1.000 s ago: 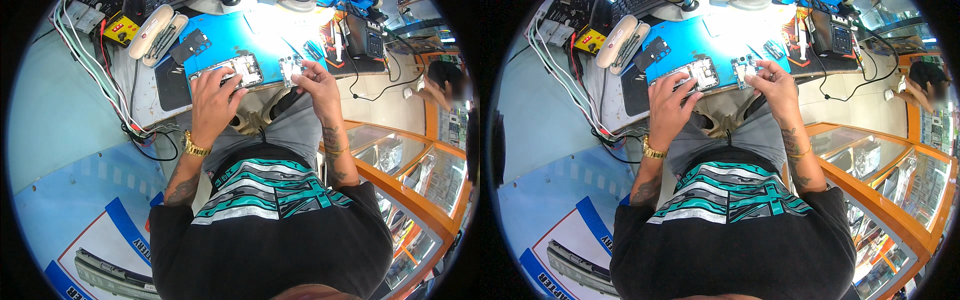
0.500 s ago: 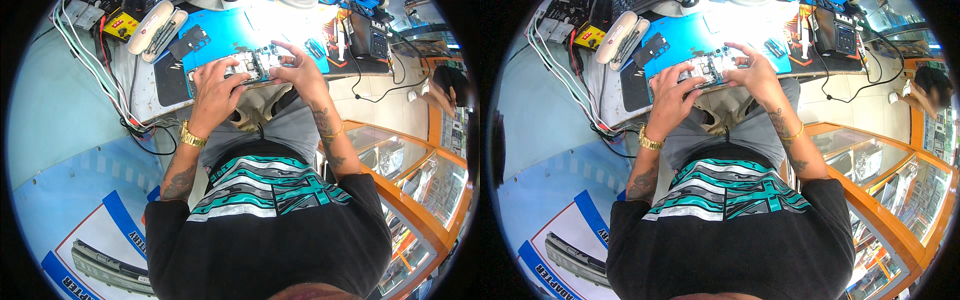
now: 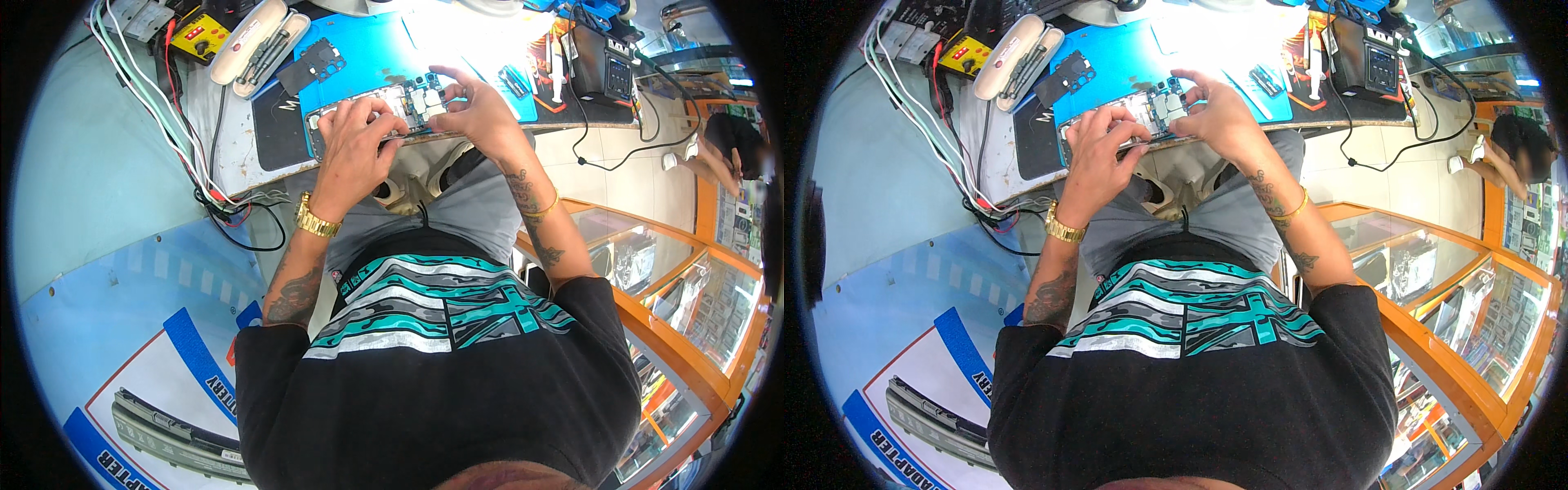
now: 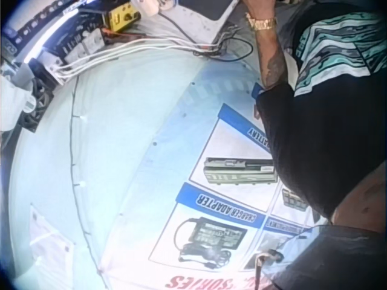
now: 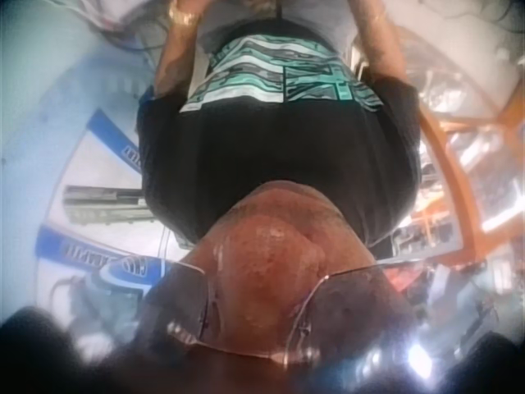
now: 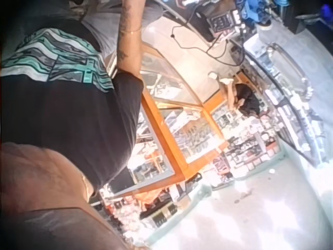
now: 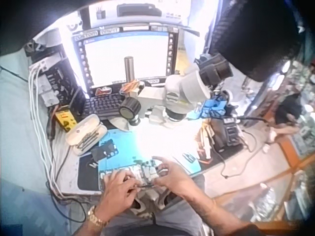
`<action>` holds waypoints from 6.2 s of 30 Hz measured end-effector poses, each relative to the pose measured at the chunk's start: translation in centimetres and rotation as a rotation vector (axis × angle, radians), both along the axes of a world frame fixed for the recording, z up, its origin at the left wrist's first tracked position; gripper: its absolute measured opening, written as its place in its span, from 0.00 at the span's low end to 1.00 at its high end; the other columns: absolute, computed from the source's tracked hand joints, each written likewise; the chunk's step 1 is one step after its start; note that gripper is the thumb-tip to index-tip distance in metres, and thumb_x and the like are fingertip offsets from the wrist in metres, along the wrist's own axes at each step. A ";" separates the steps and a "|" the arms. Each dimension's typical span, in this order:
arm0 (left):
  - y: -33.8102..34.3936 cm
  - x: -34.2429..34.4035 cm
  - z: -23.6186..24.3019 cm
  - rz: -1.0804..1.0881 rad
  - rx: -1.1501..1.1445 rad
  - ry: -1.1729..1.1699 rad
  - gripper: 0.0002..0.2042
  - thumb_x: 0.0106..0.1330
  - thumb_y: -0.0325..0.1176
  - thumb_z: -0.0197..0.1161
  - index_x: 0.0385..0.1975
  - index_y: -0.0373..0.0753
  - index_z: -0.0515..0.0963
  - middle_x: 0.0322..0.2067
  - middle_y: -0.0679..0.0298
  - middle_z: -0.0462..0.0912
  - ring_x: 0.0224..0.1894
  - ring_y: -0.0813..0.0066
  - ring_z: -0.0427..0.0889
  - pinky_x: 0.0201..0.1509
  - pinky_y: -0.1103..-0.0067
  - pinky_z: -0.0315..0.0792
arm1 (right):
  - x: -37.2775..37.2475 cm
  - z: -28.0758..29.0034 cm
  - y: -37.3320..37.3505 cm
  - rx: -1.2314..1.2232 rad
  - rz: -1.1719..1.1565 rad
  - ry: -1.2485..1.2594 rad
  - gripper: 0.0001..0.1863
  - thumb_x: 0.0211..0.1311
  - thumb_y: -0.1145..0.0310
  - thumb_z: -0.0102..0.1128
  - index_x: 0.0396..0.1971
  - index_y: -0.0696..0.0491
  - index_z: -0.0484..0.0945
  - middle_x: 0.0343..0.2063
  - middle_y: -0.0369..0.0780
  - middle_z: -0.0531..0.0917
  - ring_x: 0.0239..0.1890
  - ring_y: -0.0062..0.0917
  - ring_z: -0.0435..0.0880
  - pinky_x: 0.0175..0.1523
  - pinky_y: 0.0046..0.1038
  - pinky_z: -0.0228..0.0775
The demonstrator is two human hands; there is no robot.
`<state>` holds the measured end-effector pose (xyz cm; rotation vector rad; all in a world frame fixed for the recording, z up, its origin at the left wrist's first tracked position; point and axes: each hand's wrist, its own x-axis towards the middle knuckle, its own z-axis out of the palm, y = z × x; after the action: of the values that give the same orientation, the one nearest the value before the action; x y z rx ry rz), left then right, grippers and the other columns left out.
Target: The person handles a circuit board from a mobile device, aligning small internal components and placing the motherboard back into the device housing.
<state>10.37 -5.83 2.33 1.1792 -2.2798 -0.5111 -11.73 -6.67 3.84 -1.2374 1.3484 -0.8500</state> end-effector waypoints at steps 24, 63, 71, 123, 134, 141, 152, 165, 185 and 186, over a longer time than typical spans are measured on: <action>2.3 2.5 -1.7 0.216 -0.154 0.025 0.13 0.55 0.37 0.73 0.41 0.49 0.85 0.53 0.69 0.80 0.58 0.67 0.73 0.61 0.66 0.56 | -0.9 1.4 -1.5 -0.409 0.375 0.768 0.34 0.45 0.60 0.77 0.55 0.52 0.76 0.38 0.44 0.81 0.44 0.40 0.80 0.48 0.39 0.73; 2.3 2.6 -2.0 0.256 -0.137 0.123 0.11 0.54 0.35 0.74 0.37 0.47 0.84 0.54 0.71 0.80 0.59 0.68 0.73 0.62 0.64 0.56 | 0.3 1.0 -1.5 -0.369 0.354 0.651 0.39 0.40 0.57 0.80 0.57 0.51 0.77 0.37 0.40 0.80 0.35 0.30 0.76 0.44 0.33 0.72; 2.4 3.0 -1.3 0.252 -0.169 -0.034 0.20 0.56 0.38 0.73 0.50 0.48 0.81 0.51 0.70 0.80 0.54 0.69 0.75 0.60 0.65 0.57 | -0.2 0.4 -2.1 -0.410 0.375 0.599 0.39 0.42 0.60 0.80 0.59 0.49 0.76 0.34 0.37 0.77 0.29 0.25 0.72 0.38 0.30 0.68; 1.5 3.4 -0.9 0.208 -0.070 0.003 0.27 0.53 0.37 0.75 0.55 0.46 0.76 0.46 0.63 0.77 0.54 0.64 0.74 0.60 0.66 0.59 | 0.0 -0.6 -1.7 -0.471 0.326 0.571 0.39 0.42 0.55 0.79 0.59 0.48 0.78 0.36 0.39 0.78 0.28 0.26 0.70 0.36 0.30 0.67; 1.6 3.3 -0.7 0.212 -0.064 0.012 0.27 0.54 0.36 0.74 0.56 0.46 0.76 0.45 0.64 0.77 0.52 0.65 0.74 0.60 0.66 0.59 | -0.2 -0.8 -2.4 -0.521 0.367 0.626 0.40 0.39 0.51 0.80 0.57 0.48 0.78 0.35 0.40 0.77 0.31 0.31 0.73 0.39 0.34 0.69; 1.6 3.4 -0.9 0.215 -0.075 0.008 0.27 0.54 0.37 0.74 0.56 0.46 0.76 0.45 0.64 0.77 0.52 0.65 0.74 0.60 0.66 0.59 | 0.0 -0.8 -1.9 -0.546 0.331 0.647 0.39 0.40 0.52 0.79 0.57 0.46 0.79 0.35 0.39 0.77 0.31 0.31 0.73 0.39 0.34 0.68; 1.6 3.3 -0.8 0.214 -0.079 0.009 0.26 0.54 0.36 0.74 0.56 0.46 0.76 0.45 0.64 0.77 0.52 0.66 0.74 0.60 0.66 0.58 | 0.0 -1.1 -2.0 -0.540 0.333 0.667 0.40 0.40 0.50 0.79 0.58 0.47 0.79 0.35 0.42 0.75 0.36 0.36 0.73 0.42 0.36 0.68; 1.8 3.6 -0.9 0.207 -0.098 0.001 0.25 0.54 0.36 0.73 0.55 0.47 0.77 0.45 0.65 0.76 0.52 0.66 0.74 0.60 0.67 0.58 | -0.3 0.2 -1.5 -0.493 0.361 0.683 0.38 0.43 0.54 0.78 0.58 0.49 0.77 0.39 0.42 0.77 0.38 0.33 0.75 0.45 0.35 0.69; -1.7 2.9 -0.3 0.024 -0.091 -0.105 0.39 0.47 0.46 0.78 0.63 0.48 0.71 0.60 0.57 0.74 0.64 0.62 0.70 0.68 0.60 0.54 | -1.4 -1.2 -1.4 -0.549 0.270 0.501 0.11 0.56 0.69 0.69 0.40 0.53 0.84 0.32 0.40 0.81 0.33 0.35 0.77 0.42 0.35 0.69; -1.9 2.8 -0.2 0.022 -0.092 -0.105 0.39 0.47 0.46 0.78 0.63 0.48 0.71 0.60 0.57 0.74 0.64 0.62 0.70 0.68 0.60 0.54 | -1.4 -1.7 -1.4 -0.549 0.268 0.502 0.11 0.56 0.69 0.69 0.40 0.53 0.84 0.32 0.40 0.81 0.33 0.35 0.77 0.42 0.35 0.69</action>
<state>13.13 -7.69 2.08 1.2099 -2.3490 -0.3388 -13.17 -8.09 2.14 -2.1180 1.3239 -0.7689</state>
